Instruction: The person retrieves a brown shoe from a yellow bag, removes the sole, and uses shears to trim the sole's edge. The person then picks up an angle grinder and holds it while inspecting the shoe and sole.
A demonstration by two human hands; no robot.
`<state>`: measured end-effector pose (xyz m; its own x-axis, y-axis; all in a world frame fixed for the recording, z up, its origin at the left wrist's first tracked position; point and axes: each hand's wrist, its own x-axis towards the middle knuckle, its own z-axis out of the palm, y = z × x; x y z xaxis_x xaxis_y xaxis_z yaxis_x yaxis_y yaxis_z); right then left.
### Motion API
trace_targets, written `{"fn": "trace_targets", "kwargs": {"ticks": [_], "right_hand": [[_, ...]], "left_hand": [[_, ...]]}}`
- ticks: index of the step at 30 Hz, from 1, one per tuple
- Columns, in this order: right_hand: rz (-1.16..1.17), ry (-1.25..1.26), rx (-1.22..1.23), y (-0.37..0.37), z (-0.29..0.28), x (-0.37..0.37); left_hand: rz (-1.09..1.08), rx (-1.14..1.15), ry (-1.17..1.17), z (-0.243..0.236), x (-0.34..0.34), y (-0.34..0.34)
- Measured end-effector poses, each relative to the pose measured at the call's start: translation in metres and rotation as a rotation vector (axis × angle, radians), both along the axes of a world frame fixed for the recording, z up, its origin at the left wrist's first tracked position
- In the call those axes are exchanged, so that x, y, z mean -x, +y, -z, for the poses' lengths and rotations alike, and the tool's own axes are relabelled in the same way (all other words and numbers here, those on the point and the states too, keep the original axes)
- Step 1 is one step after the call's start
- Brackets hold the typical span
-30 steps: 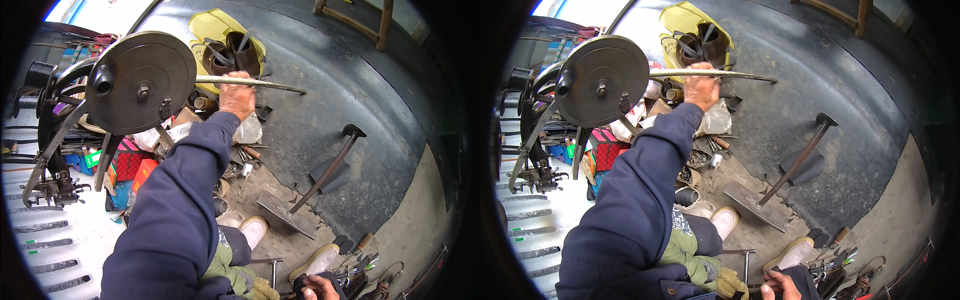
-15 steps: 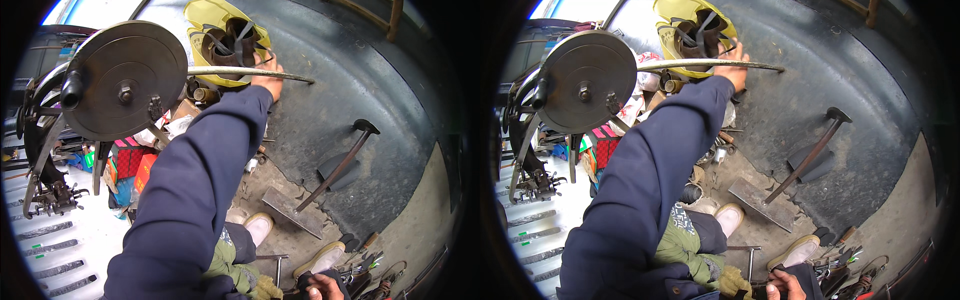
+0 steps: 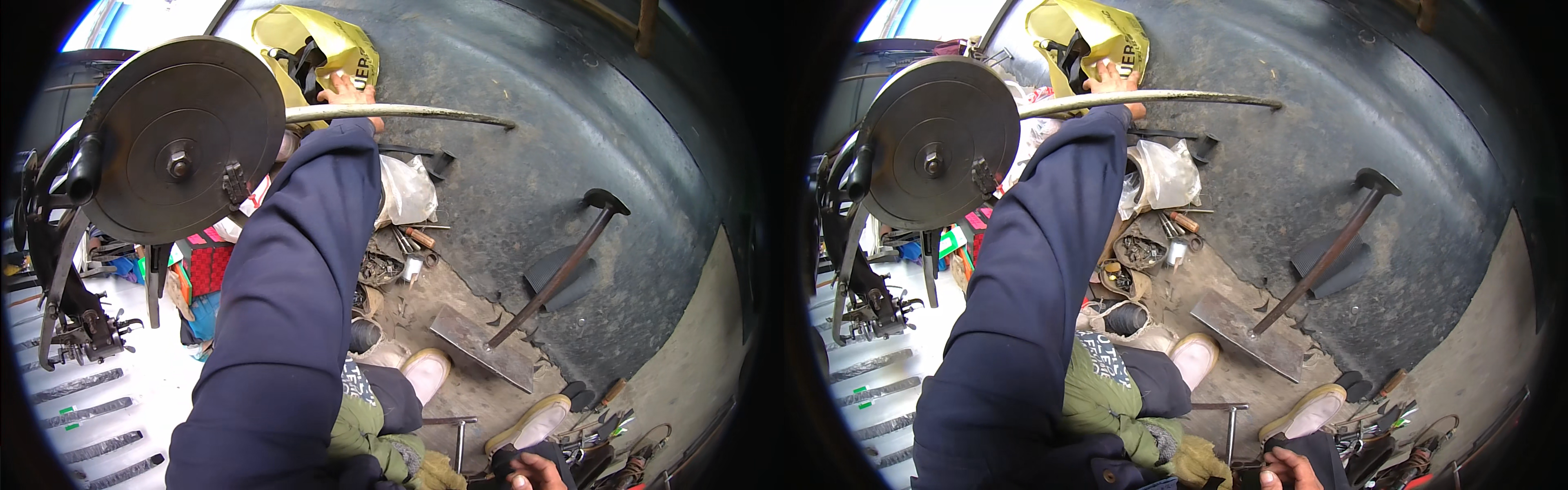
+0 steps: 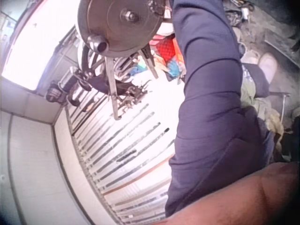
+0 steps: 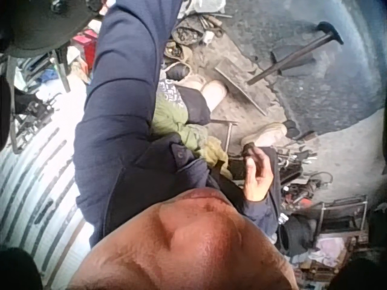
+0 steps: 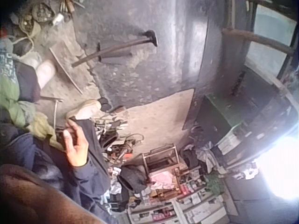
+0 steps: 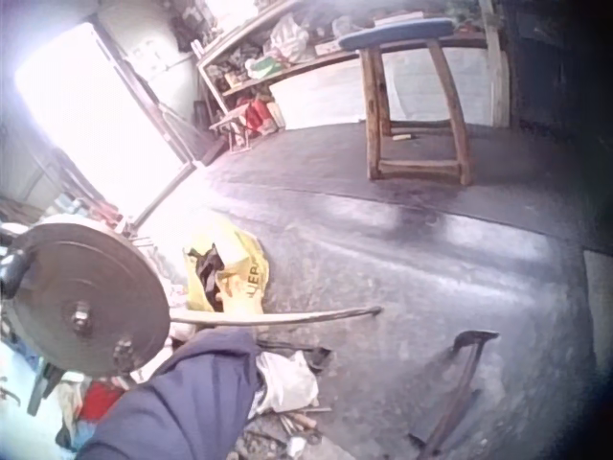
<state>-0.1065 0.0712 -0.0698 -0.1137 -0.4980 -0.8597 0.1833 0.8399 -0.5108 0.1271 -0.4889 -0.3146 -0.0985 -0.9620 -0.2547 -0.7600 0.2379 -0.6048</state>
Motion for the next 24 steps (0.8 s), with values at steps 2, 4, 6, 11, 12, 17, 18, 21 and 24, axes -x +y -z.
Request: {"fn": "trace_targets", "kwargs": {"ticks": [2,4,6,11,12,17,18,21,24], "right_hand": [[-0.012,0.004,0.003,0.002,0.001,-0.001],[-0.021,0.012,0.003,0.004,0.000,-0.002],[-0.026,0.018,0.004,0.007,-0.002,-0.003],[-0.027,0.023,0.026,0.021,-0.013,-0.010],[-0.027,0.025,0.036,0.025,-0.015,-0.012],[-0.017,0.067,0.114,0.047,-0.027,-0.026],[-0.017,0.071,0.125,0.052,-0.031,-0.030],[-0.019,0.110,0.178,0.068,-0.042,-0.043],[-0.057,0.167,0.235,0.085,-0.048,-0.050]], "left_hand": [[-0.033,0.002,0.065,-0.001,-0.005,0.004],[-0.052,0.011,0.097,0.000,-0.004,0.011],[-0.046,0.013,0.116,-0.001,-0.001,0.019],[-0.059,-0.122,0.329,-0.012,0.003,0.032],[-0.041,-0.072,0.391,-0.012,0.001,0.037],[0.029,0.121,0.638,-0.017,-0.007,0.060],[0.070,0.142,0.614,-0.021,-0.008,0.068],[0.046,0.065,0.622,-0.036,0.001,0.096],[0.048,-0.241,0.473,-0.058,0.015,0.134]]}}
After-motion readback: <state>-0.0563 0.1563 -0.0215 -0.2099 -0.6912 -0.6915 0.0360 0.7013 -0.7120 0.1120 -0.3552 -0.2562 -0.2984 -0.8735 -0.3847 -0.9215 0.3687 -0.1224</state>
